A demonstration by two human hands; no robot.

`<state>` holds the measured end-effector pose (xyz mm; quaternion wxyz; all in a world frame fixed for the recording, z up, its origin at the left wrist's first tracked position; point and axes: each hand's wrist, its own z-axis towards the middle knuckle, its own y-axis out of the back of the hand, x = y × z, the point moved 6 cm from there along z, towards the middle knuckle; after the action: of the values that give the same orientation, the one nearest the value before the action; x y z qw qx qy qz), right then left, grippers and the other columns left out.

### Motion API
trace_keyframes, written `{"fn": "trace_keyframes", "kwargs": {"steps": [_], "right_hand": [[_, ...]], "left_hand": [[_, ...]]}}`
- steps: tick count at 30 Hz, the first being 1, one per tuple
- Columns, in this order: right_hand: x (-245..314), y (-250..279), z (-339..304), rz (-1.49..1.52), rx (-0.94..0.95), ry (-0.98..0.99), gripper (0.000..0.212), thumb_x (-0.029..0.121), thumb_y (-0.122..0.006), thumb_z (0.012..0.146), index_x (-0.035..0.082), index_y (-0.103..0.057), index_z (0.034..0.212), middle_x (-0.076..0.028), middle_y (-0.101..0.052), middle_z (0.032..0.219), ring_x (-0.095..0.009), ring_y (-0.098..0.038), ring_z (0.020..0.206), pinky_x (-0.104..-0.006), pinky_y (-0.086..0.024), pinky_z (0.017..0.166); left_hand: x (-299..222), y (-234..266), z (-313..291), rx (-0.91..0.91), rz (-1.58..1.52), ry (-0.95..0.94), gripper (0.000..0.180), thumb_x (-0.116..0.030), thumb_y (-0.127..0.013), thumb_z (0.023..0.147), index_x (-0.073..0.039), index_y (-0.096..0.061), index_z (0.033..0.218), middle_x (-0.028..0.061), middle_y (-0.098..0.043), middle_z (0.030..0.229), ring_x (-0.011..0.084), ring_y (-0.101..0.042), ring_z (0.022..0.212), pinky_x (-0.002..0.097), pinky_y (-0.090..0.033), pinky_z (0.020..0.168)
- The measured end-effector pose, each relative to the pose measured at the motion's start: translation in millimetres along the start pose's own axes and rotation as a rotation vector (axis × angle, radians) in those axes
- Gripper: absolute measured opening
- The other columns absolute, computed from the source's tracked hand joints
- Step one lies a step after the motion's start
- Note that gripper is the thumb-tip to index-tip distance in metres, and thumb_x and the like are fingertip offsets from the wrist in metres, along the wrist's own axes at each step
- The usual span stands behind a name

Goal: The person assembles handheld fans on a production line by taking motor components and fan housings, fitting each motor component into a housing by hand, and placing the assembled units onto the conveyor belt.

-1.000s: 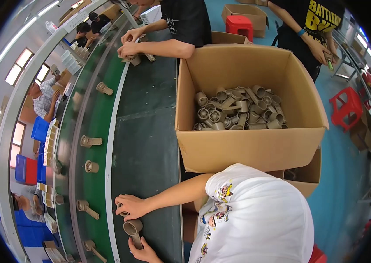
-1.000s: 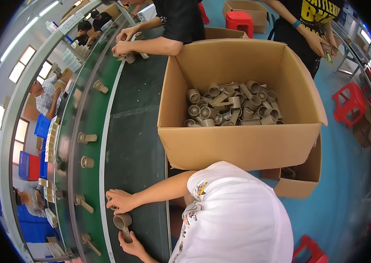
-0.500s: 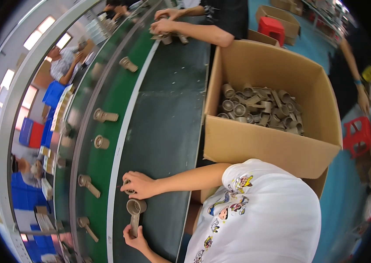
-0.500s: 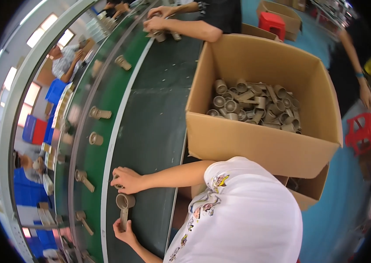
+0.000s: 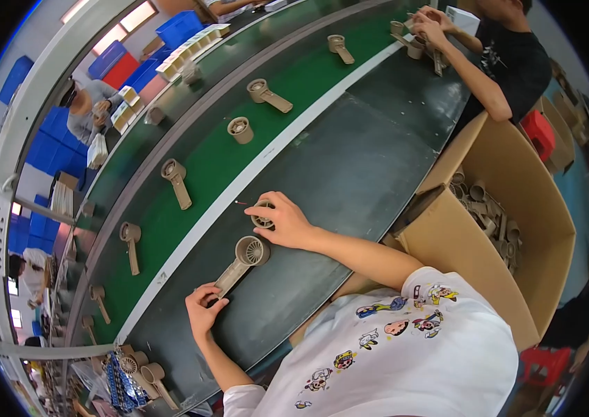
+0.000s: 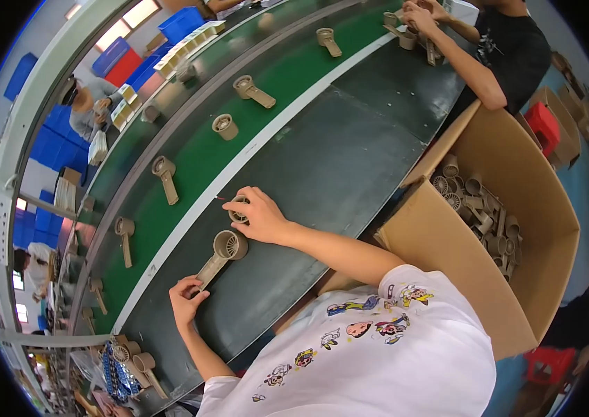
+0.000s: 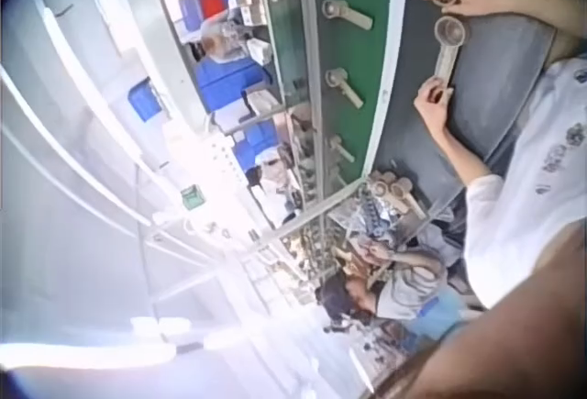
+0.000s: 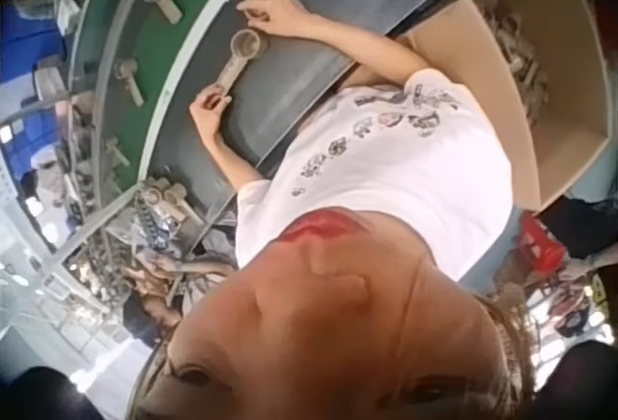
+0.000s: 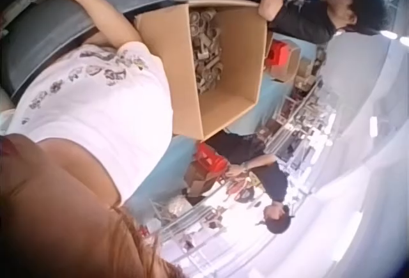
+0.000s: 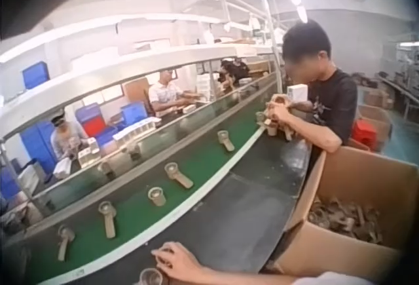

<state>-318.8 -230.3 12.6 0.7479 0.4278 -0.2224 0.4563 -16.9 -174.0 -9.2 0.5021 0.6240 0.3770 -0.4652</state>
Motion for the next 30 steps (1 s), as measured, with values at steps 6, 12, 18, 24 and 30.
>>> {"fn": "trace_keyframes", "kwargs": {"steps": [6,12,18,24,30], "right_hand": [[2.6,-6.1,0.2,-0.007,0.025,0.017,0.040,0.013,-0.077,0.071,0.014,-0.067,0.110,-0.011,-0.052,0.111,-0.031,-0.053,0.103,-0.0404,-0.048,0.087],[2.4,-2.8,0.8,-0.004,0.021,-0.010,0.044,0.015,-0.079,0.070,0.015,-0.067,0.112,-0.011,-0.054,0.113,-0.031,-0.054,0.105,-0.0399,-0.048,0.088],[5.0,-4.6,-2.7,-0.046,0.014,-0.027,0.048,0.016,-0.081,0.070,0.015,-0.067,0.116,-0.014,-0.055,0.110,-0.031,-0.056,0.103,-0.0394,-0.050,0.087],[20.1,23.8,11.1,0.175,-0.065,-0.019,0.071,0.009,-0.086,0.060,0.006,-0.060,0.126,-0.012,-0.063,0.109,-0.023,-0.063,0.100,-0.0329,-0.051,0.088],[51.6,16.9,21.7,0.478,0.260,0.051,0.080,-0.003,-0.083,0.057,0.003,-0.054,0.132,-0.009,-0.062,0.113,-0.018,-0.060,0.106,-0.0312,-0.048,0.092]], "left_hand": [[4.8,7.0,-3.5,0.003,0.026,0.003,0.025,0.016,-0.077,0.059,0.006,-0.069,0.080,0.0124,-0.065,0.103,0.0129,-0.062,0.083,0.0253,-0.055,0.076],[-5.8,0.4,1.0,0.037,0.087,-0.010,0.025,0.015,-0.079,0.056,0.006,-0.067,0.076,0.0128,-0.067,0.093,0.0113,-0.063,0.078,0.0236,-0.056,0.069],[2.0,0.4,-3.6,0.009,0.074,0.032,0.026,0.015,-0.079,0.055,0.005,-0.061,0.070,0.0121,-0.068,0.090,0.0112,-0.064,0.080,0.0239,-0.054,0.069],[-15.7,-9.7,-1.3,0.080,0.246,-0.162,0.033,0.002,-0.085,0.052,0.001,-0.057,0.070,0.0069,-0.069,0.087,0.0093,-0.055,0.066,0.0237,-0.048,0.063],[-17.5,-7.3,1.4,0.126,0.201,-0.138,0.037,-0.002,-0.087,0.053,-0.002,-0.061,0.079,0.0045,-0.068,0.092,0.0116,-0.054,0.070,0.0240,-0.048,0.066]]}}
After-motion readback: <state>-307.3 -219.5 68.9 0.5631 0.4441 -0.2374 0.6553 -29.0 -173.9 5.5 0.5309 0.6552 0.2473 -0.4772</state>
